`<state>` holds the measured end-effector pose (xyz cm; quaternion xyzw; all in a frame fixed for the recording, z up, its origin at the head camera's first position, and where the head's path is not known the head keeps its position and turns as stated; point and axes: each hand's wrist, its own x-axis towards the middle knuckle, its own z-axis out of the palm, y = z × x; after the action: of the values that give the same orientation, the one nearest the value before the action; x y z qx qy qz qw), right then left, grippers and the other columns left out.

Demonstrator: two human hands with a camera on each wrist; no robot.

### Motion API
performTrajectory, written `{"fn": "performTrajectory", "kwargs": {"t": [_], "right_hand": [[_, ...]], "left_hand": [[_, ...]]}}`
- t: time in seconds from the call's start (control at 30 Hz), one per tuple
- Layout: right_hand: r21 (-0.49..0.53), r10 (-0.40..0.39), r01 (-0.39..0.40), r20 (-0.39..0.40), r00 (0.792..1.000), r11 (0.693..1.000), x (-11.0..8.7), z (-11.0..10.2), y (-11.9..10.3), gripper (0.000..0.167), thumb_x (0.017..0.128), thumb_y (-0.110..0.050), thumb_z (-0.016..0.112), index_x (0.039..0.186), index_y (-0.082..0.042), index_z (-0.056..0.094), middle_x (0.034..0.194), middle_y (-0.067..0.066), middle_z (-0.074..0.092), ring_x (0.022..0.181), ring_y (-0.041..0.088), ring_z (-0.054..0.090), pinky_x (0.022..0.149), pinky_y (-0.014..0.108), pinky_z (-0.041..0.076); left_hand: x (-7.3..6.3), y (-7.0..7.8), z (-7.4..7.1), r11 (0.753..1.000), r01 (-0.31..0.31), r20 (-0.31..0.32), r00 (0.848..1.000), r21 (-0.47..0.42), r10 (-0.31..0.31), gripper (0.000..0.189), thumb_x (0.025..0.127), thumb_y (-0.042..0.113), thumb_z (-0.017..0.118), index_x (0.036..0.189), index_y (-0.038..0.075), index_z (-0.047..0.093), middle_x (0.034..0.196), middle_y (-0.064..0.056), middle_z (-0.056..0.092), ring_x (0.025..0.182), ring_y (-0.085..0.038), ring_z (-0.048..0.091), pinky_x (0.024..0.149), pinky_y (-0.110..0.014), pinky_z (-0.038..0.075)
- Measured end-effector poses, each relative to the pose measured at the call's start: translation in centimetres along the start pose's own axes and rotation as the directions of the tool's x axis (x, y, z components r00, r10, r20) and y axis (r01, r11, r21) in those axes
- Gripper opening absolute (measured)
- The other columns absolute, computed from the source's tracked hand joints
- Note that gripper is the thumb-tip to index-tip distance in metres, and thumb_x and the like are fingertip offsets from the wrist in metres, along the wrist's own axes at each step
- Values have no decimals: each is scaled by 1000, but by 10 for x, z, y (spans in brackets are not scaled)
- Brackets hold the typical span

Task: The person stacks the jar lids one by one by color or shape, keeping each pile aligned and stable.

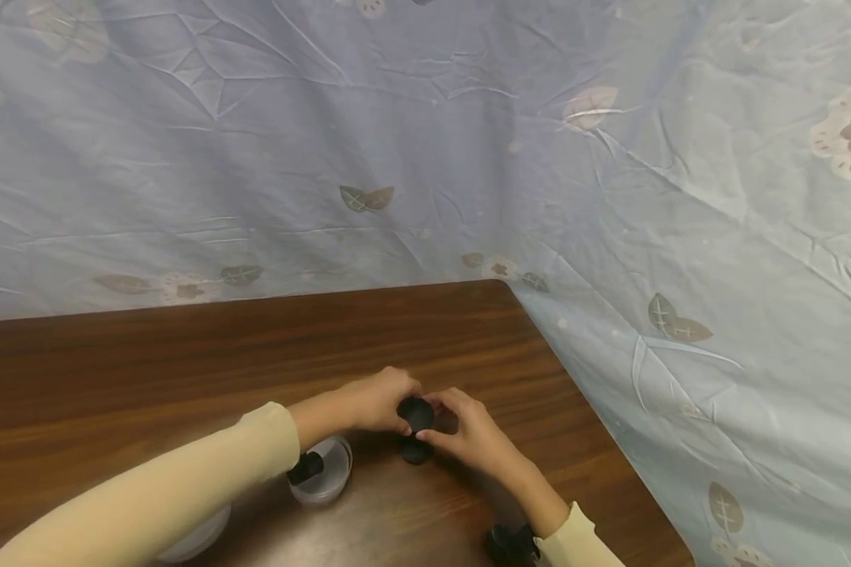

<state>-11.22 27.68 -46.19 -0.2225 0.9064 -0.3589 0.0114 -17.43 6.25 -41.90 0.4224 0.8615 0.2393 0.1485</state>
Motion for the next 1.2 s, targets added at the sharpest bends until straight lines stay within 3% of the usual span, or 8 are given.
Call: {"fn": "performTrajectory", "kwargs": {"t": [0.4,0.57,0.9,1.2], "right_hand": [[-28,29,-28,36,999,999,-12,11,4,49,91,-28,82,130,-5,64,120,6,69,107,17,67,98,31,59],[-20,26,-25,51,998,999,-13,14,6,49,92,-28,81,131,-3,64,122,9,68,107,20,68,96,26,59],[-39,43,-41,42,998,998,-18,15,5,50,91,-28,82,130,-3,63,124,9,68,109,20,68,97,30,59],[-48,49,-48,33,998,998,-23,15,3,50,89,-28,84,128,-4,63,121,6,68,107,19,67,97,28,59]], "left_hand": [[0,4,14,998,61,64,996,-22,-60,41,78,7,91,113,0,71,107,-10,76,99,-22,70,88,-34,60],[1,4,18,998,63,76,995,16,-64,42,78,9,92,114,2,72,108,-9,76,100,-20,69,90,-35,59],[1,9,18,996,79,107,991,50,-84,44,79,13,92,118,5,72,114,-7,75,109,-21,68,98,-39,58],[-2,11,19,999,26,114,993,38,-30,48,80,10,91,124,3,71,122,-10,75,117,-25,70,104,-39,58]]}}
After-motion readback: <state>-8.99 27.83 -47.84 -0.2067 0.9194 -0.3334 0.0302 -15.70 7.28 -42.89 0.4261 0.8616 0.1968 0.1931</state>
